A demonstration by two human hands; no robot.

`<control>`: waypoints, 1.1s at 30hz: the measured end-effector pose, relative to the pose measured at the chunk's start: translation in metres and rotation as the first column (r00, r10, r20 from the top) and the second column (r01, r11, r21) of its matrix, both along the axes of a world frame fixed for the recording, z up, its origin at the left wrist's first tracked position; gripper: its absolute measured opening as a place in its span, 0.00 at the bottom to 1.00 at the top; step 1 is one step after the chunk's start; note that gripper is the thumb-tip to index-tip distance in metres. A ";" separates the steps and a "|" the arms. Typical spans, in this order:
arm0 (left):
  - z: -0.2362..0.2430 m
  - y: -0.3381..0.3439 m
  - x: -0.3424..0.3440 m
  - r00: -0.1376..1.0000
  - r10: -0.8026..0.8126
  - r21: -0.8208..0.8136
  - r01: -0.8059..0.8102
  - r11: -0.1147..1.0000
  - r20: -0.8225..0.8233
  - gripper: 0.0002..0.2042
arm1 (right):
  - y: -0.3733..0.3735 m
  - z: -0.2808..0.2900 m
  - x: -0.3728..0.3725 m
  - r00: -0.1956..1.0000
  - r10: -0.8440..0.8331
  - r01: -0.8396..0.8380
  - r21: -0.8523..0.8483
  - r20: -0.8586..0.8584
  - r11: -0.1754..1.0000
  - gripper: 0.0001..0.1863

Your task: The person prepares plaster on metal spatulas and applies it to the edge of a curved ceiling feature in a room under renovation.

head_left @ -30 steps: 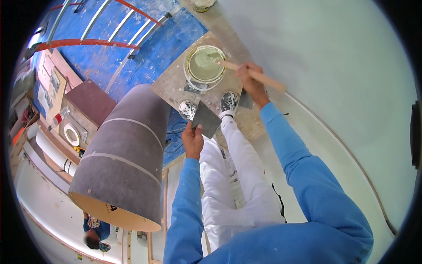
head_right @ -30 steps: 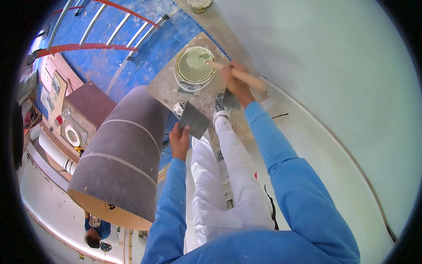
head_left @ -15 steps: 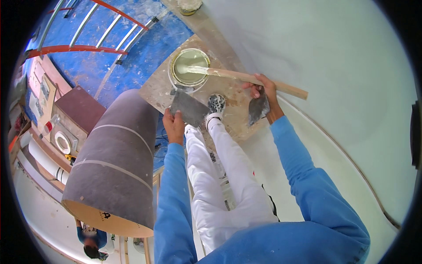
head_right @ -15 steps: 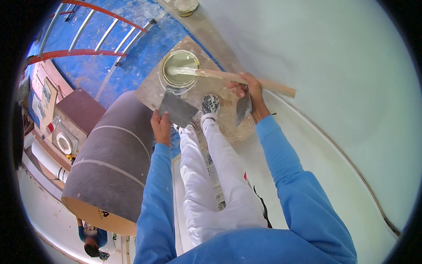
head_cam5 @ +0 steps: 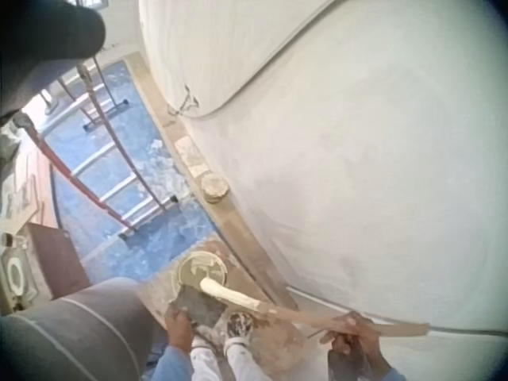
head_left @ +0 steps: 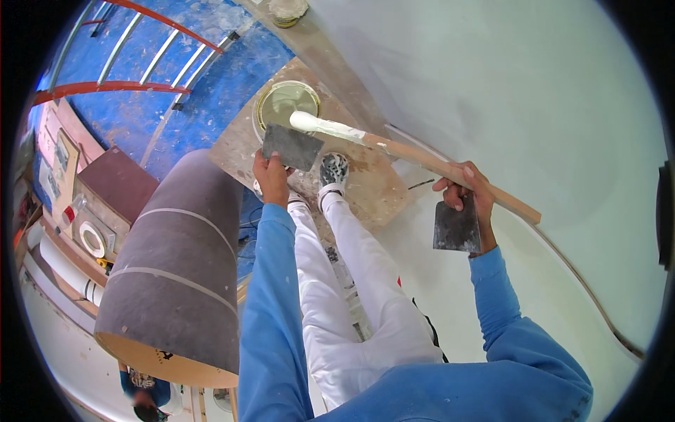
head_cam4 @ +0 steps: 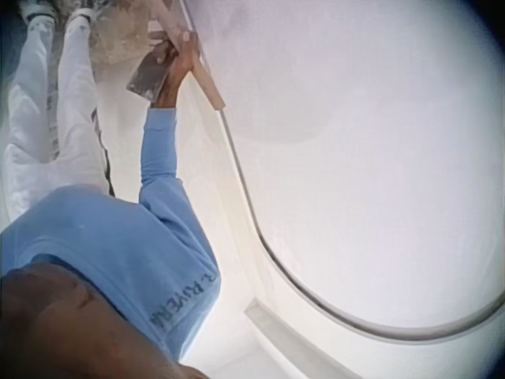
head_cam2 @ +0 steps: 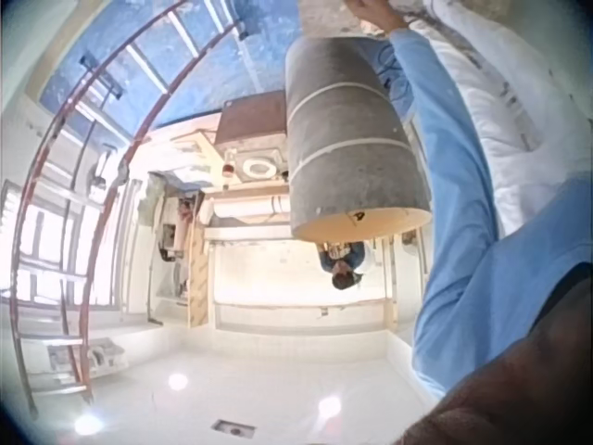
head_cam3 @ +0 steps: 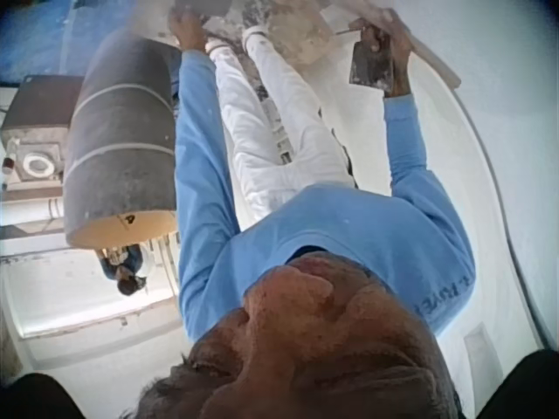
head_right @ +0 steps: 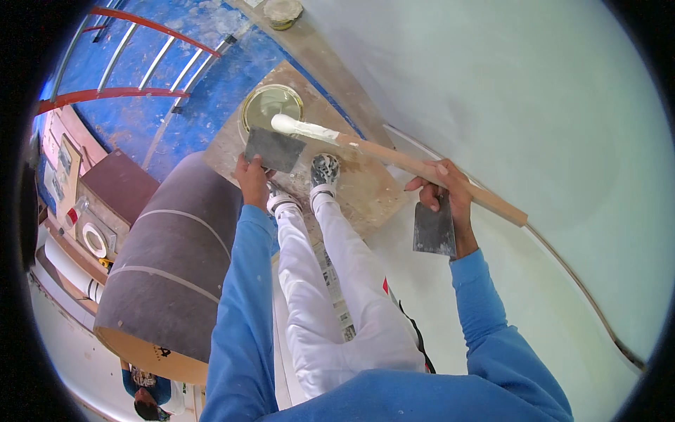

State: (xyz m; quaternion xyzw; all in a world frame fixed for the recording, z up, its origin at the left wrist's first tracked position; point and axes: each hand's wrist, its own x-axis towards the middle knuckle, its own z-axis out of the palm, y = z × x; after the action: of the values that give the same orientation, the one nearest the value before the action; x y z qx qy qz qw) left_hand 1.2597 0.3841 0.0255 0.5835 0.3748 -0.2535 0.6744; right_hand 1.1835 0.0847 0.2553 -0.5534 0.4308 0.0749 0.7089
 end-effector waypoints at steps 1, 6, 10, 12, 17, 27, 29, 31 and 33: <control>-0.001 -0.003 0.002 1.000 0.012 -0.016 -0.012 1.000 0.004 0.16 | 0.001 0.002 -0.005 1.000 0.009 -0.009 -0.015 -0.008 1.000 0.19; -0.009 -0.017 0.007 0.989 0.136 -0.088 -0.141 0.986 -0.067 0.17 | 0.005 0.005 -0.025 0.978 0.207 -0.209 -0.152 -0.027 0.966 0.19; -0.022 -0.019 0.002 0.958 0.272 -0.181 -0.284 0.942 -0.089 0.18 | 0.028 0.001 -0.038 0.815 0.578 -0.493 -0.481 0.036 0.725 0.23; -0.025 -0.021 0.000 0.947 0.313 -0.209 -0.322 0.924 -0.076 0.18 | 0.036 0.002 -0.044 0.717 0.697 -0.585 -0.566 -0.024 0.582 0.24; -0.045 -0.017 -0.012 0.936 0.350 -0.179 -0.353 0.919 -0.048 0.17 | 0.070 0.006 -0.046 0.735 0.674 -0.619 -0.472 -0.067 0.628 0.21; -0.094 0.013 -0.029 0.974 0.224 -0.256 -0.215 0.942 0.007 0.14 | 0.118 -0.032 -0.049 0.887 0.462 -0.412 -0.479 -0.016 0.775 0.23; -0.092 0.012 -0.026 0.979 0.201 -0.251 -0.190 0.949 0.019 0.13 | 0.122 -0.029 -0.041 0.929 0.369 -0.332 -0.437 0.001 0.836 0.22; -0.087 0.017 -0.022 0.990 0.144 -0.207 -0.138 0.969 0.014 0.13 | 0.124 -0.020 -0.031 0.958 0.288 -0.273 -0.375 -0.017 0.886 0.20; -0.083 0.018 -0.020 0.995 0.088 -0.171 -0.081 0.982 0.036 0.13 | 0.121 -0.016 -0.021 0.969 0.248 -0.236 -0.359 -0.013 0.903 0.18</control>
State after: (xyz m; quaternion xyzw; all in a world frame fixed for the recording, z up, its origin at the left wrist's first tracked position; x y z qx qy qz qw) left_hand 1.2400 0.4022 -0.0573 0.5130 0.3617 -0.2429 0.7396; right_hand 1.1629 0.2062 0.2389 -0.7233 0.3536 0.0736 0.5886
